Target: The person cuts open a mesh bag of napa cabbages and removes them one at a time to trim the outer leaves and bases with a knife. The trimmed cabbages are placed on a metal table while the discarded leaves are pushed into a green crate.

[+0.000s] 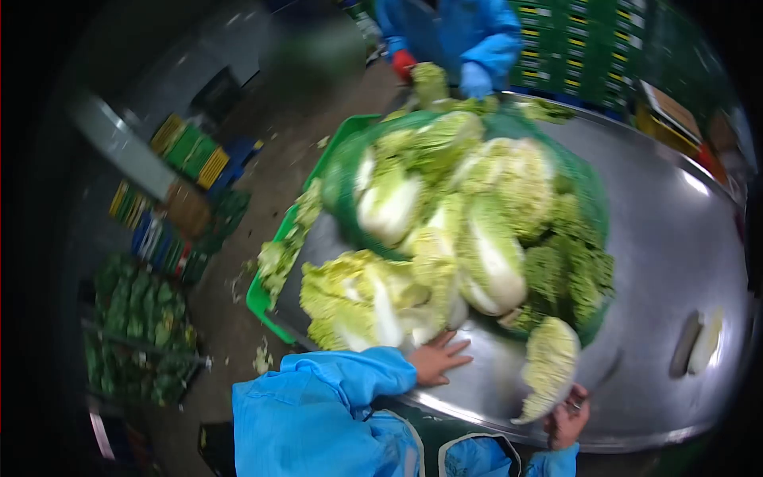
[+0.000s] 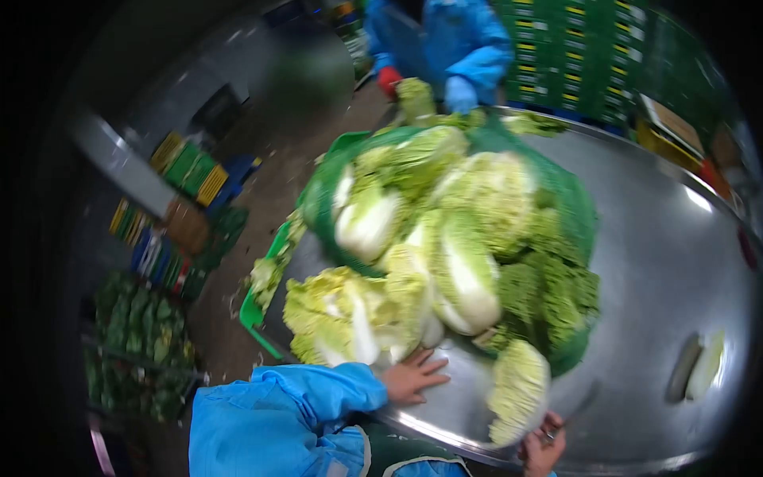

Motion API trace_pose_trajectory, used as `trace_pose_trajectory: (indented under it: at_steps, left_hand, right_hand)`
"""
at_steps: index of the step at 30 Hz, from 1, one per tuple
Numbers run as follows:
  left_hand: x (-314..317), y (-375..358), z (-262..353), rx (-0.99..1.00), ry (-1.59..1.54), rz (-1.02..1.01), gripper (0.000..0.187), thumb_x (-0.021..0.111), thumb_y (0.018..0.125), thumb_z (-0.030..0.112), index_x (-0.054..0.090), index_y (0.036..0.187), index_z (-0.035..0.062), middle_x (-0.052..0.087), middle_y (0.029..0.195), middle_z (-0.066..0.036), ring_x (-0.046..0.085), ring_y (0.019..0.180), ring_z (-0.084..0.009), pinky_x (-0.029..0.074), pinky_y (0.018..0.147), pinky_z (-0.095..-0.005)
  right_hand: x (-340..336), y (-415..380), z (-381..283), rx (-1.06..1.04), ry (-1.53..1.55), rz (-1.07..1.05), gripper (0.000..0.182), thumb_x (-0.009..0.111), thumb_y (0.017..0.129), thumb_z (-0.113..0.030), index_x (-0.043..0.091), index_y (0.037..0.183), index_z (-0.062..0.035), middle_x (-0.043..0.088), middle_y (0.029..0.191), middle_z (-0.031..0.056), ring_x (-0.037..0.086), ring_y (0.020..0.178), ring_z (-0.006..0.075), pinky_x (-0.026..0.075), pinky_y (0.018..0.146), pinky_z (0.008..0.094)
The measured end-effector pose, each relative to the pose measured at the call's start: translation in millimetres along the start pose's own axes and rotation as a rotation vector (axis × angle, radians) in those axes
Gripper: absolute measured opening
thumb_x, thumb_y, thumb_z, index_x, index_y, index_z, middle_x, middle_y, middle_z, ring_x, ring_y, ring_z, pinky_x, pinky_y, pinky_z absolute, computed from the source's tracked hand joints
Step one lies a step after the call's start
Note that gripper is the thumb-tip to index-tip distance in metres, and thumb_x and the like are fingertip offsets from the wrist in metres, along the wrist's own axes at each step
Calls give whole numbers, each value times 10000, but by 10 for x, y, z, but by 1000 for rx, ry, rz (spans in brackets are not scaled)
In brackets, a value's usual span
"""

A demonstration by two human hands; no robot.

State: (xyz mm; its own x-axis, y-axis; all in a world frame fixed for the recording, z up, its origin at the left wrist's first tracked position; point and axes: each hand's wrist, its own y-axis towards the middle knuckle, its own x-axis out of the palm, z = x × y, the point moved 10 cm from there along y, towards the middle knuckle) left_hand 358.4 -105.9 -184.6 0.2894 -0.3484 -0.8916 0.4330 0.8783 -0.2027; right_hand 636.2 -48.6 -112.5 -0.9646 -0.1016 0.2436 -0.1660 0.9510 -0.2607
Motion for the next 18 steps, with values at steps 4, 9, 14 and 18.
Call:
trace_pose_trajectory:
  at_steps: [4, 9, 14, 18]
  left_hand:
    - [288, -791, -1124, -381, -194, 82, 694, 656, 762, 363, 404, 1363, 122, 314, 1421, -201, 261, 1316, -412, 274, 1052, -511]
    - [-46, -1725, -2045, -415, -180, 413, 590, 627, 792, 346, 471, 1309, 107, 440, 1315, -220, 405, 1220, -390, 303, 1042, -463]
    - [-499, -2556, -2988, -546, -61, 357, 507, 612, 795, 308, 488, 1261, 151, 543, 1187, -131, 568, 993, -335, 490, 813, -448]
    - [-722, -3137, -3720, -685, -34, 350, 270, 613, 716, 274, 641, 927, 108, 624, 938, -141, 588, 884, -346, 489, 777, -445]
  right_hand:
    - [1535, 257, 564, -30, -479, -358, 433, 703, 743, -62, 546, 1145, -26, 525, 934, 37, 455, 726, 92, 420, 632, 243]
    - [2872, 296, 1103, -157, -662, -507, 411, 698, 764, -54, 537, 1139, -7, 547, 861, 46, 499, 777, 112, 434, 715, 242]
    - [4154, 350, 1542, -150, -601, -615, 390, 678, 784, -6, 522, 1140, 26, 567, 960, 95, 551, 867, 139, 472, 783, 276]
    - [5388, 483, 1872, -266, -457, -740, 409, 668, 786, -20, 507, 1160, 20, 593, 1043, 173, 574, 999, 232, 474, 845, 335]
